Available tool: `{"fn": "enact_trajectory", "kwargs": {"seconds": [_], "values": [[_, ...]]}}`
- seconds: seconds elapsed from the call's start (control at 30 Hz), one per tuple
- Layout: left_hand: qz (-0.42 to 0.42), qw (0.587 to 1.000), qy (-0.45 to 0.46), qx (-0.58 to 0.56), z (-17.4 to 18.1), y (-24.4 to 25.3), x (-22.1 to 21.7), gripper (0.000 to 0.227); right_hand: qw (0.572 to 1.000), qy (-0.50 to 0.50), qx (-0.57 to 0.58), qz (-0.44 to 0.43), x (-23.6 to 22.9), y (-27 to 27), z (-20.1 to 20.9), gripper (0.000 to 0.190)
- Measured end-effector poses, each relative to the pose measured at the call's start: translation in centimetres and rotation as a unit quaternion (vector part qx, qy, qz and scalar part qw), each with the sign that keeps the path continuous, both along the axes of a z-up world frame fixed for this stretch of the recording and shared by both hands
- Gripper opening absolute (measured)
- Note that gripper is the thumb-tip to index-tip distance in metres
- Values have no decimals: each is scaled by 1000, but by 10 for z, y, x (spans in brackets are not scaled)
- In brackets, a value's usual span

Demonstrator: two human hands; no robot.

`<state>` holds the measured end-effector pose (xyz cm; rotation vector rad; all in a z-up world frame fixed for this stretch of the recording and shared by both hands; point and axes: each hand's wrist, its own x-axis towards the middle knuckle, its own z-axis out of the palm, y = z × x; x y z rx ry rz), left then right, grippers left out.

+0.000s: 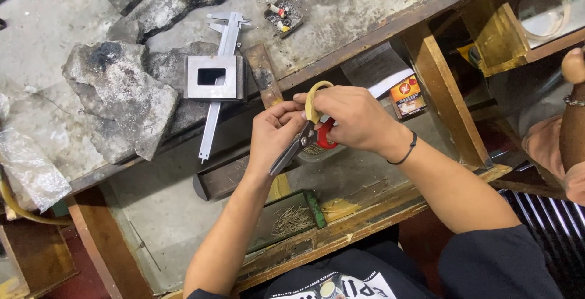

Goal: The person uses red-handled wire cutters to repeatedly cut small metal wires or pins retrieved from a plastic container. The cut pieces are dropped into a rectangular tray on the workbench. The person handles the wires one at a time, positioning them in the cutters and snipping them.

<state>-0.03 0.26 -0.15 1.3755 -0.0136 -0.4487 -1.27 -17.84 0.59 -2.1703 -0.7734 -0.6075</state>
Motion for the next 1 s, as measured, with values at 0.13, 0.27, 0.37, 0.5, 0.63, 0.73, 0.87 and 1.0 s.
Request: {"fn": "enact_trajectory", "kwargs": {"seconds": [0.13, 0.27, 0.37, 0.5, 0.63, 0.73, 0.87, 1.0], "values": [[12, 1000, 0, -5, -2, -3, 0, 25, 1000, 11, 6, -8, -2, 2, 7, 26], [56, 998, 9, -19, -1, -1, 2, 26, 999, -3, 38, -34, -3, -1, 9, 21], [60, 998, 7, -13, -5, 0, 2, 25, 998, -11, 45, -34, -2, -1, 5, 19], [64, 998, 7, -2, -14, 1, 4, 22, 999, -25, 38, -26, -2, -1, 10, 19], [57, 998, -5, -1, -14, -1, 3, 21, 999, -40, 18, -29, 0, -2, 1, 20], [60, 998, -8, 3, -7, -3, 0, 21, 999, -39, 9, -29, 0, 0, 4, 21], [66, 998, -16, -3, -4, -4, 0, 21, 999, -33, 27, -16, 4, 3, 9, 24], [43, 999, -13, -21, -15, 0, 1, 22, 999, -26, 37, -4, 4, 4, 10, 24]]}}
